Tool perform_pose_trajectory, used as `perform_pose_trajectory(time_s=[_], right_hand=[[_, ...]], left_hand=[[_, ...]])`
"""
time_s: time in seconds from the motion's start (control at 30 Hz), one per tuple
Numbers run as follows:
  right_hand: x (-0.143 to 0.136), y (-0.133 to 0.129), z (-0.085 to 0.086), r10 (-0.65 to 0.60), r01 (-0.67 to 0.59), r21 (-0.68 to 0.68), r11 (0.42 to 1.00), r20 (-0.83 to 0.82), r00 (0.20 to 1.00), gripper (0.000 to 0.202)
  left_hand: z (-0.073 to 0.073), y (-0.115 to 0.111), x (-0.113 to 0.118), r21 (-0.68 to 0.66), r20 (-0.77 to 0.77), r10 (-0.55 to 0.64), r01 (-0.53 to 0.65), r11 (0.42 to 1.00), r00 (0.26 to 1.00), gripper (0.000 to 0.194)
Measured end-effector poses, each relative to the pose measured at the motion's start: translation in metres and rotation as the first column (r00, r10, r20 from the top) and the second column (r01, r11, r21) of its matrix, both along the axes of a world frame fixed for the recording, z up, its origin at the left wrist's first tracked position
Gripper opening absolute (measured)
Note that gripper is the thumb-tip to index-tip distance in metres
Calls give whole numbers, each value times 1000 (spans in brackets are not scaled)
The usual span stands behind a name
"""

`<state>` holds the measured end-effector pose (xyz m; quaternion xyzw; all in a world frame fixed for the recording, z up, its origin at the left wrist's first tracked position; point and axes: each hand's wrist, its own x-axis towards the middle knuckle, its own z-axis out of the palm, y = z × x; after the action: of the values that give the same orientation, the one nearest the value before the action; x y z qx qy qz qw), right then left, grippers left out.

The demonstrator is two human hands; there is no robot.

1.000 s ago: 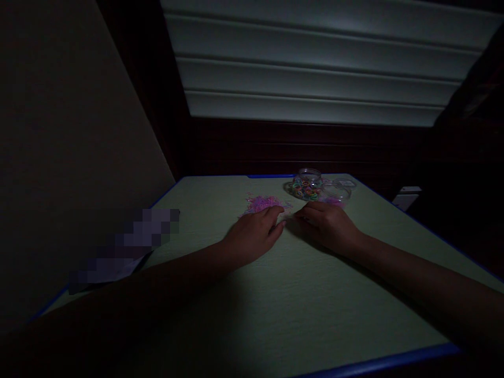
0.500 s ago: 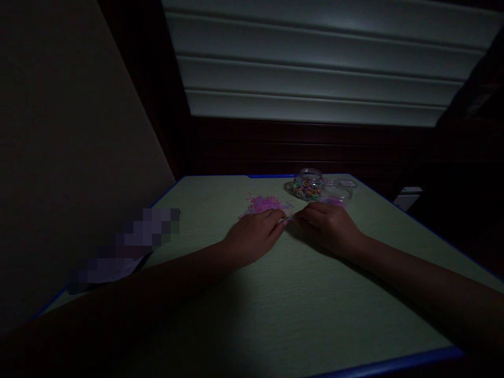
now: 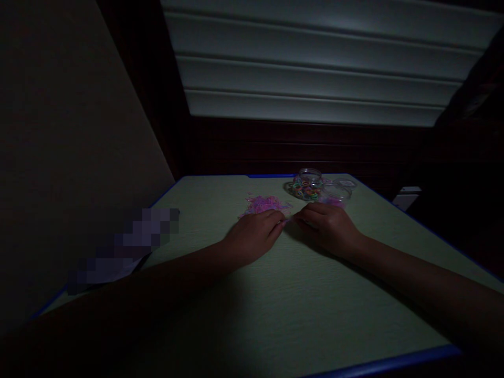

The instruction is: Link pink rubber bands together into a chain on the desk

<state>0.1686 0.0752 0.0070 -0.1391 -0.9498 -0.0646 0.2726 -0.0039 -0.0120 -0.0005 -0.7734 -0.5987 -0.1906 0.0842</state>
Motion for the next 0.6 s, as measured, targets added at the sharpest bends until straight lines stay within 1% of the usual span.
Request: perform_pose_trajectory(time_s=[0.27, 0.6], right_hand=[[0, -1, 1, -7, 6, 11, 1000, 37, 999, 24], [0, -1, 0, 14, -15, 34, 999, 33, 999, 22]], left_hand=[[-1, 0, -1, 6, -4, -3, 3, 1000, 1000, 24], [-1, 0, -1, 11, -2, -17, 17, 1000, 1000, 22]])
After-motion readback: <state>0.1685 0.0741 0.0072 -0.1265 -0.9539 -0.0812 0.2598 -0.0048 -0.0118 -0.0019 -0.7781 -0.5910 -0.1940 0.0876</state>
